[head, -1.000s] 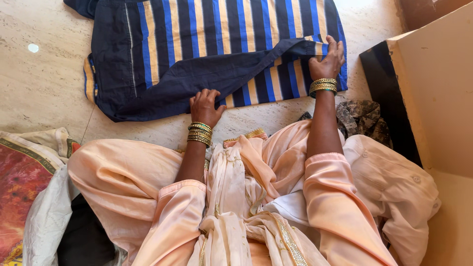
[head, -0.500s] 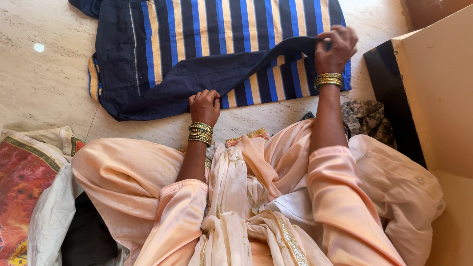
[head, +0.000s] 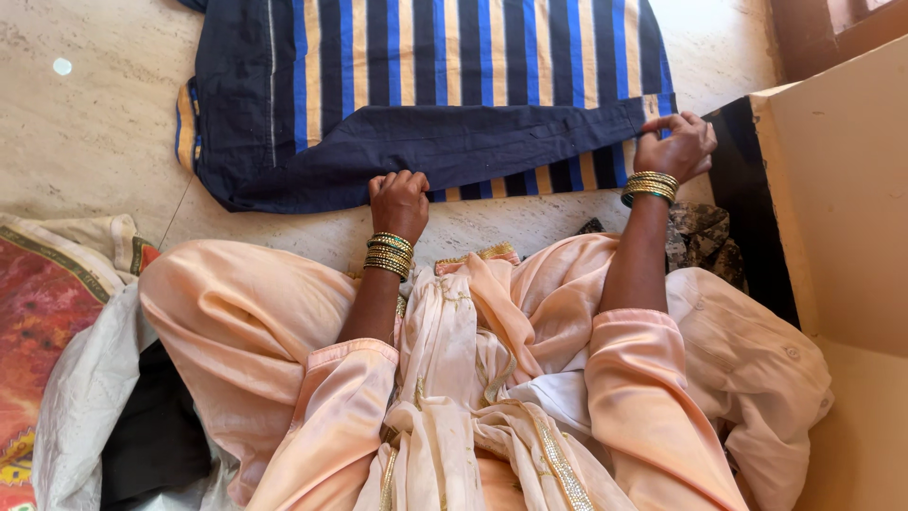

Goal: The person sits on the floor and folds a large blue and beige striped cloth by hand. They smooth the fabric repeatedly, fold it in half lengthwise, and then fold it into a smaller rectangular bundle.

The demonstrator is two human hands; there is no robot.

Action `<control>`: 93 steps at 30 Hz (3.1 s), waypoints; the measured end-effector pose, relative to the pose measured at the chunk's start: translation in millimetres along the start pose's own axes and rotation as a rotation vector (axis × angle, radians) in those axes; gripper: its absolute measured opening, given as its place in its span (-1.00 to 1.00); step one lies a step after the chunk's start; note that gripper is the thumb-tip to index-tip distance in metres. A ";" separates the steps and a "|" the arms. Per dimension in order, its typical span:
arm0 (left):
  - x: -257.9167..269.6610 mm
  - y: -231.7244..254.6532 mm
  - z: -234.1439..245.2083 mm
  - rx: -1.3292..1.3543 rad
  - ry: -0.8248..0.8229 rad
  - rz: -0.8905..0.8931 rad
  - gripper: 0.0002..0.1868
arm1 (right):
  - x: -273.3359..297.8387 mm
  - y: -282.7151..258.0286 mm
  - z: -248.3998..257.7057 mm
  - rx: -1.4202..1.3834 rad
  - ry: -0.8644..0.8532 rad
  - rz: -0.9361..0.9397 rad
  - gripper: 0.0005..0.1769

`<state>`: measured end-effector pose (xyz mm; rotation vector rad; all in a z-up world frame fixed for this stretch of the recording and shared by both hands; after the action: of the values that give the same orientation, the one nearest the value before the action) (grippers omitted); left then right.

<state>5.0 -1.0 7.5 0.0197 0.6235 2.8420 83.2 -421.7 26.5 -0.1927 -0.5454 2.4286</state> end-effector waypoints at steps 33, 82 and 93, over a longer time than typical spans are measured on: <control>-8.3 -28.4 -7.4 -0.014 0.143 0.346 -0.60 | 82.1 -59.6 -42.8 0.000 -0.389 0.657 -0.63; -55.9 -80.5 25.8 -0.175 0.403 0.727 -0.56 | 76.9 -96.6 -66.0 0.020 -0.086 0.928 -0.89; -13.6 -76.5 -17.0 -0.087 0.295 0.930 -0.24 | 150.8 -126.0 -63.9 0.023 -0.459 1.111 -0.88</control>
<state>34.2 56.5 -39.2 -0.1726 0.6689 3.8183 51.2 -217.6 22.2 0.1293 -0.7287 3.6018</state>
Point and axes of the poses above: each hand's wrist, its own x-axis away from the middle knuckle, its own z-axis out of the back of the hand, y = z × x, the point moved 1 cm from there along -x, towards the middle knuckle, and after that the axes turned 12 degrees about -y, right-handed, at the moved point
